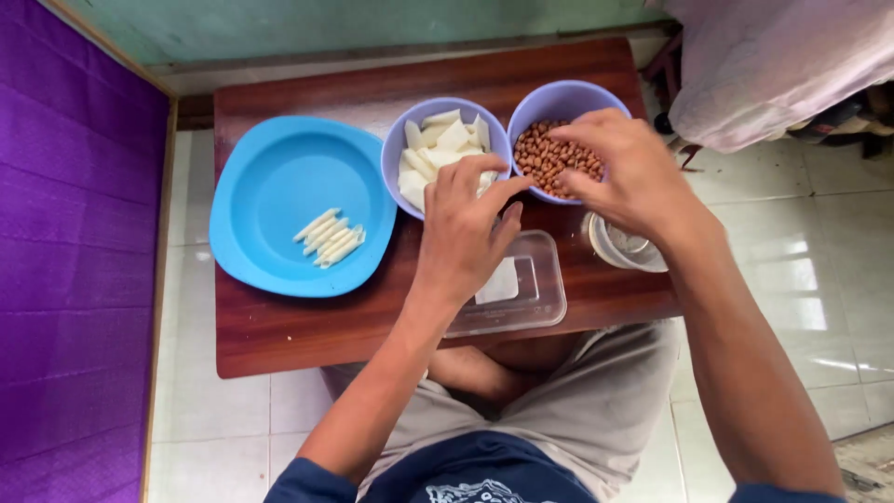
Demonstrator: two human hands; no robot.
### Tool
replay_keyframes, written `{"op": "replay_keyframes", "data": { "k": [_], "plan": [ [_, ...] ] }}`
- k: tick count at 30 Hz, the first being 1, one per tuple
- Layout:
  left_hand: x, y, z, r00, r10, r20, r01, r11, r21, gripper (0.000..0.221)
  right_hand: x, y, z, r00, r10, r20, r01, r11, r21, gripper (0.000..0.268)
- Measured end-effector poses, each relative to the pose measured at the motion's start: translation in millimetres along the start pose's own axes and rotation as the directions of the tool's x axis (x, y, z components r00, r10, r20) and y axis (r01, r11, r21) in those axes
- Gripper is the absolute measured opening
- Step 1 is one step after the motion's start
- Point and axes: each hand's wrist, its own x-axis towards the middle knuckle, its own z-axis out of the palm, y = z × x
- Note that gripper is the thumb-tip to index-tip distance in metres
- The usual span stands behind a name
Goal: A person is manually assembling nut rolls by placing a peanut inside a small wrapper and rolling it up.
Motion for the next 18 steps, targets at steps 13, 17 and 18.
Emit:
{"op": "replay_keyframes", "data": {
  "k": [13, 17, 18],
  "plan": [
    [4, -9, 37, 0.970, -0.168, 0.176, 0.140, 0.977, 0.164, 0.024, 41, 96, 93, 0.820, 0.424, 0.384, -0.317, 0.896, -0.312, 0.039],
    [6, -6, 37, 0.952, -0.219, 0.214, 0.179, 0.965, 0.190, 0.027, 46, 105, 90, 0.830, 0.472, 0.297, -0.366, 0.863, -0.349, 0.035],
    [7, -5, 38, 0.946, -0.236, 0.224, 0.192, 0.961, 0.199, 0.028, 48, 111, 89, 0.837, 0.477, 0.268, -0.359, 0.848, -0.390, 0.031]
  ]
}}
